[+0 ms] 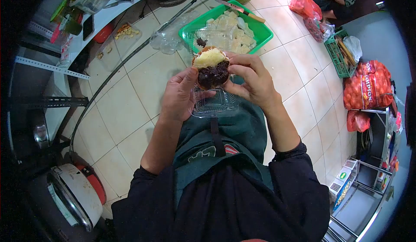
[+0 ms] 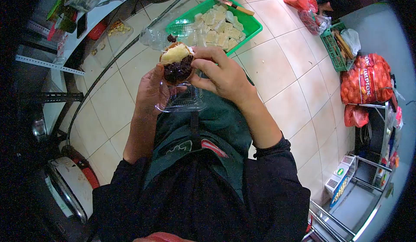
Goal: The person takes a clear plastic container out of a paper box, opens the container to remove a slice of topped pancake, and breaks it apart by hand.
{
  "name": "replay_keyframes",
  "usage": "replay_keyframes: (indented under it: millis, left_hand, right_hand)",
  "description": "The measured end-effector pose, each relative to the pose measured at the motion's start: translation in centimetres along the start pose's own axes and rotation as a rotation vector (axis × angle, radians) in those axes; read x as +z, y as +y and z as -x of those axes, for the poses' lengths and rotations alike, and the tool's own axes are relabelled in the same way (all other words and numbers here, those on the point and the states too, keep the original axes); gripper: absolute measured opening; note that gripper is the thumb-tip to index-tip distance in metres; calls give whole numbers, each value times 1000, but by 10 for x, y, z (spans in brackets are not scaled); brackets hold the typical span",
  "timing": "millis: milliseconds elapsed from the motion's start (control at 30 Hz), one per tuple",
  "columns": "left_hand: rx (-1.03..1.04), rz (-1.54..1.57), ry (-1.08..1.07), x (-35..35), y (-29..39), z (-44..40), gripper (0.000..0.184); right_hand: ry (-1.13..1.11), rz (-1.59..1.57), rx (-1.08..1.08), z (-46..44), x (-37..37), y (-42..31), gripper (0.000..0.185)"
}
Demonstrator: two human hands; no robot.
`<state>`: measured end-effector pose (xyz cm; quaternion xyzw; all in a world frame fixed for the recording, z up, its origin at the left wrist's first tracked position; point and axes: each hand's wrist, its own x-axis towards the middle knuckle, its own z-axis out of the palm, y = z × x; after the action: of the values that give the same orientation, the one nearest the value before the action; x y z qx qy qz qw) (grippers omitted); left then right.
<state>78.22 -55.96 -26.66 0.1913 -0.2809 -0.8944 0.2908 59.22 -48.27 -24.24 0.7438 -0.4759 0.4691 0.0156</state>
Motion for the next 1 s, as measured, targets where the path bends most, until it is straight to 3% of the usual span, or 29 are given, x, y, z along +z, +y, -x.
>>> replay_keyframes:
  millis: [1000]
  left_hand:
    - [58,-34,-12,0,-4,5,43]
  right_hand:
    - [92,-45,38,6,7,-3,36]
